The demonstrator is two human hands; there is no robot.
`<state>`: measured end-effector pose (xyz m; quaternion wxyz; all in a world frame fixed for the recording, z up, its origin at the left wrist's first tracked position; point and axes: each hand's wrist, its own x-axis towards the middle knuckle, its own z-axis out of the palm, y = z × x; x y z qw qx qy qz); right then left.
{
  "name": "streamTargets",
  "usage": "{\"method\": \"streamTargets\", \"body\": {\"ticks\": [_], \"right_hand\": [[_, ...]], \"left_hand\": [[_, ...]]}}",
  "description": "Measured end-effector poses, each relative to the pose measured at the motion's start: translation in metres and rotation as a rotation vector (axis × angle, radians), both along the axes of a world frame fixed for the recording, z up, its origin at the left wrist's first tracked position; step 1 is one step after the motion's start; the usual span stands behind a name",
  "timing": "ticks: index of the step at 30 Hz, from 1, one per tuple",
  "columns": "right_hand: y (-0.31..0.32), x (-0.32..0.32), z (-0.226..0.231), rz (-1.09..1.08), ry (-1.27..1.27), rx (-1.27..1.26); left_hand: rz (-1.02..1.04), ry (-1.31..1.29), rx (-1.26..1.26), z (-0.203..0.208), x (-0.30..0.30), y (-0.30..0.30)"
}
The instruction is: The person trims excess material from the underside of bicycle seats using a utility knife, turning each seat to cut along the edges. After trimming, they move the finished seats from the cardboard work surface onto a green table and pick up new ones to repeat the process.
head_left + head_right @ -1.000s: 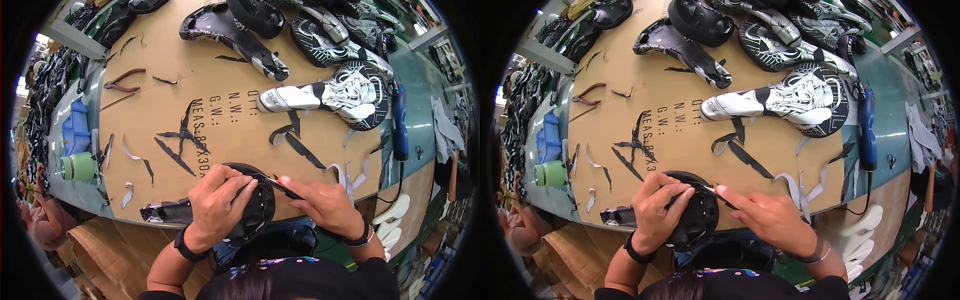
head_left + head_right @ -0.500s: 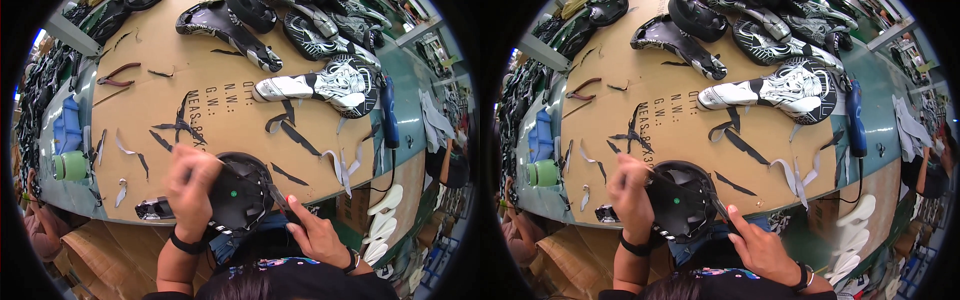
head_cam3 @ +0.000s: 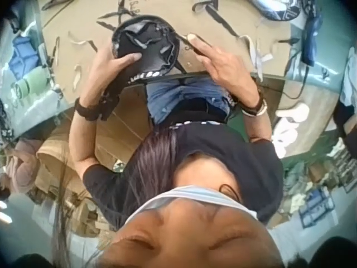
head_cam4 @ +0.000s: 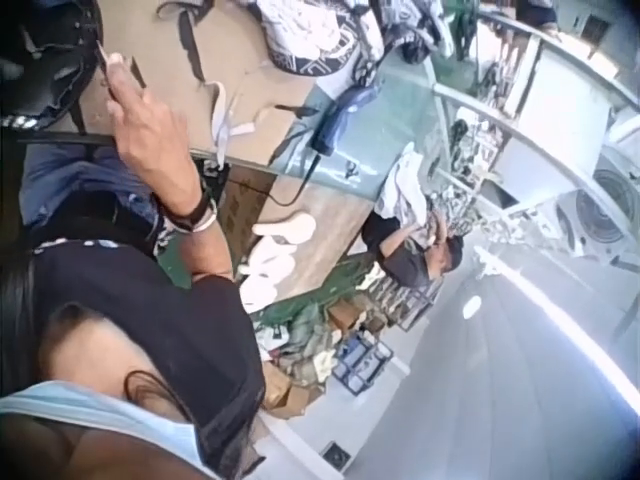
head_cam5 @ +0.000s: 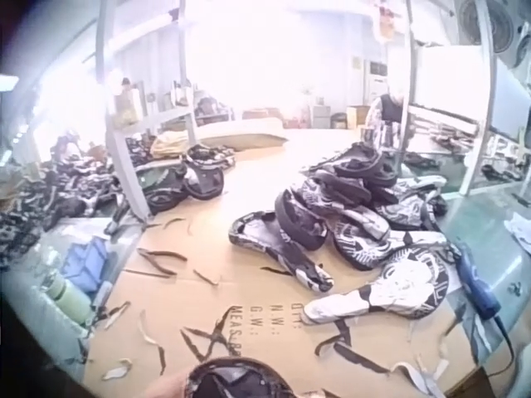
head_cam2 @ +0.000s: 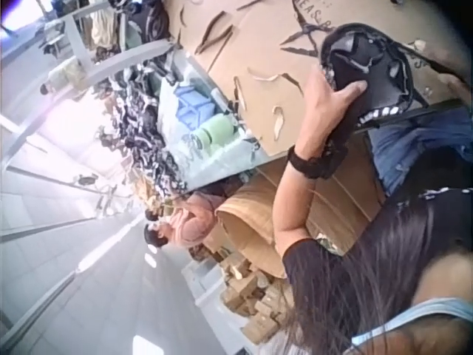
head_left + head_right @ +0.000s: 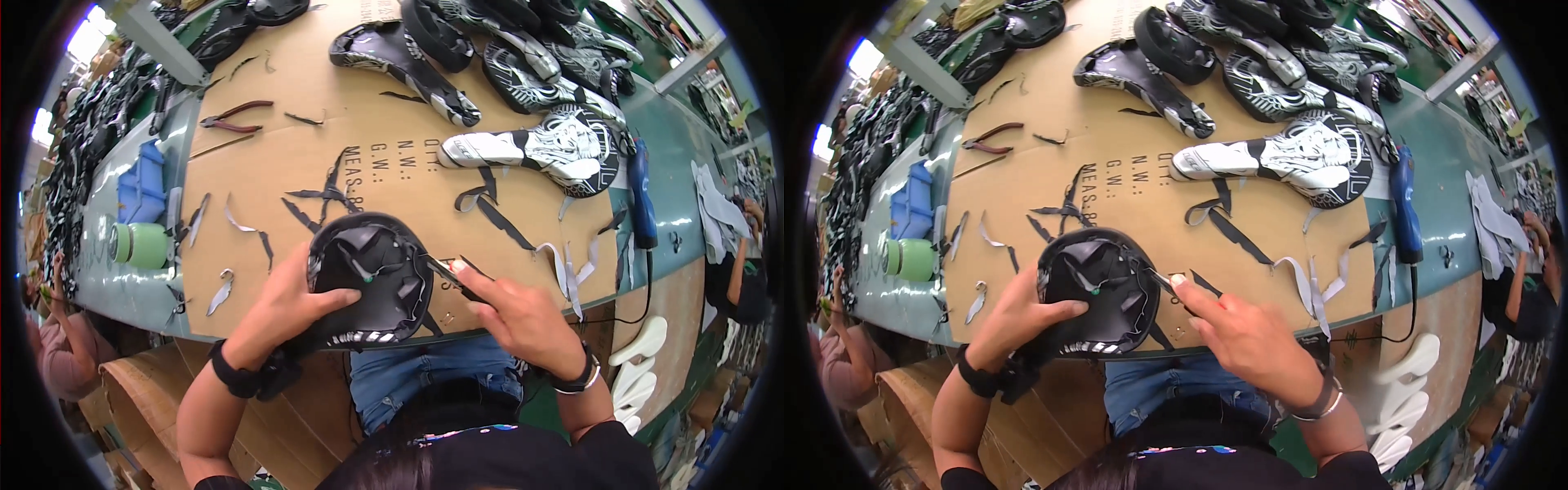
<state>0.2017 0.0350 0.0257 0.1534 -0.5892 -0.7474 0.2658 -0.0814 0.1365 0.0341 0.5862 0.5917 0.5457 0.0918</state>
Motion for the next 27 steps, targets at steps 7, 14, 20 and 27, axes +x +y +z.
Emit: {"method": "streamTargets", "body": {"ticks": [7,14,20,27], "right_hand": [[-0.039,-0.015,-0.018,-0.055,0.353,-0.102],[-0.075,-0.023,-0.008,-0.241,0.519,-0.467],[-0.115,-0.032,-0.008,-0.328,0.589,-0.441],[-0.038,-0.043,-0.003,-0.486,0.746,-0.042]], "left_hand": [[0.489,-0.277,0.042,-0.012,0.025,-0.063],[0.785,-0.148,0.483,-0.020,0.066,-0.127],[0.840,-0.004,0.735,-0.040,0.085,-0.173],[0.688,0.169,0.877,-0.044,0.078,-0.176]]}}
